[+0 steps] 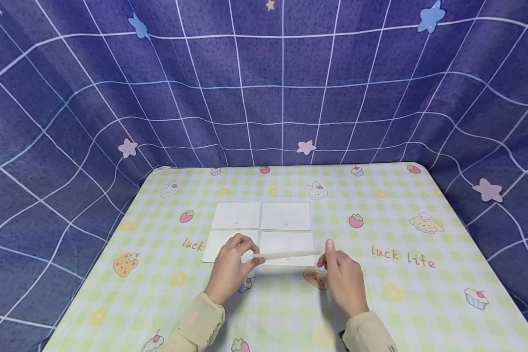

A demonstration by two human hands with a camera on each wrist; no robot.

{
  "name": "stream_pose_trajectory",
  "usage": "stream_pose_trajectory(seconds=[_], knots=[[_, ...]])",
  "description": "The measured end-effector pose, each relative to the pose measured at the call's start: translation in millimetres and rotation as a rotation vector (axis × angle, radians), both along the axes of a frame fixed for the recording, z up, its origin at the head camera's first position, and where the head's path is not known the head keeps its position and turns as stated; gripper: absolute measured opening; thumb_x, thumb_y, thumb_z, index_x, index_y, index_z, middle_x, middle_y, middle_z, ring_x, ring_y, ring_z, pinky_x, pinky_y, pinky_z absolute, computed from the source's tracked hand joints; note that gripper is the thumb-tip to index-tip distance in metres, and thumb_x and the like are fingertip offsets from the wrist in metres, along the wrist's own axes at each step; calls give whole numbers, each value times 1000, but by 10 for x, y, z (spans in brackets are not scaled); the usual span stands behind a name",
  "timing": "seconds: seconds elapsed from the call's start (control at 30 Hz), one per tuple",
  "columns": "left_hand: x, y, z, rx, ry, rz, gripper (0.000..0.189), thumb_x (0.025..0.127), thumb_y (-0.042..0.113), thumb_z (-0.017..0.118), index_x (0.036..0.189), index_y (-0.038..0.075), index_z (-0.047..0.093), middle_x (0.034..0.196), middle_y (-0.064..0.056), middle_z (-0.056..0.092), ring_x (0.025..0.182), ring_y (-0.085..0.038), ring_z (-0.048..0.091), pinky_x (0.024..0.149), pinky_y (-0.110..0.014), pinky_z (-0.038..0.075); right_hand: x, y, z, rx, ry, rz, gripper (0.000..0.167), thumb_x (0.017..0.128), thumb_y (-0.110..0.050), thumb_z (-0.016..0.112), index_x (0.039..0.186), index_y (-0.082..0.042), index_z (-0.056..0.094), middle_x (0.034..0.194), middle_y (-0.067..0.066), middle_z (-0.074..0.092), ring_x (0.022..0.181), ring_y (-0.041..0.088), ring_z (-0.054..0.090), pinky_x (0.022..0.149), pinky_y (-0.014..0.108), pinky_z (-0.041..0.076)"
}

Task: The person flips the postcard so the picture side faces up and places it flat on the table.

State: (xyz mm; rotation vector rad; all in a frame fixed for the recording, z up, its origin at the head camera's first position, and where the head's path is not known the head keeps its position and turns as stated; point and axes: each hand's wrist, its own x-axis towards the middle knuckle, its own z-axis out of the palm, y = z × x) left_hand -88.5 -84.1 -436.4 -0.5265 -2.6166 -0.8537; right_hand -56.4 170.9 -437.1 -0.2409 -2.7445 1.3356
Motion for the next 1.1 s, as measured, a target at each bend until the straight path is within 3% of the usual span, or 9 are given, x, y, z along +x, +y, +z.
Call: stream_pose_trajectory(seconds=[0.23,0.3,0.4,0.53,0.6,0.83,1.1], knots=[[-20,-18,-13,-25,118,-42,28,72,14,92,82,21,66,100,4,62,95,-18,62,79,-35,49,-51,35,14,-74,-107,3,77,109,-54,17,90,-5,73,81,6,65,79,23,56,75,33,39],[-32,-20,-16,-27,131,-47,33,69,8,93,83,21,66,102,4,62,96,-18,62,78,-35,48,-60,43,19,-94,-139,2,75,108,-56,22,96,-3,74,84,7,67,81,24,56,74,34,40],[-38,-24,-17,-40,136,-38,37,66,0,91,84,20,65,102,3,62,98,-19,62,79,-37,48,-59,43,33,-129,-173,11,68,106,-58,35,112,-2,74,102,12,73,96,25,61,79,34,43],[-38,-28,-24,-55,119,-14,38,67,-4,89,84,20,65,102,3,62,98,-20,62,77,-36,47,-54,22,45,-178,-188,20,55,104,-55,49,111,-7,75,113,8,74,104,23,61,83,33,44],[-34,-30,-31,-58,113,-7,39,67,-5,89,84,20,65,102,3,62,97,-20,62,76,-36,47,-56,14,44,-193,-191,14,50,103,-53,52,101,-9,75,102,3,75,94,19,58,79,31,44],[-23,-26,-58,-41,116,13,38,65,-7,88,82,18,66,100,1,63,94,-20,62,76,-38,47,-60,5,35,-207,-196,11,45,100,-52,58,95,-11,75,91,-2,71,86,18,52,69,30,38],[-1,-22,-85,-31,94,30,35,68,-6,86,82,19,65,99,2,63,93,-19,62,74,-36,46,-61,-9,19,-213,-186,-3,37,99,-47,63,95,-12,76,79,0,66,83,18,54,70,30,39]])
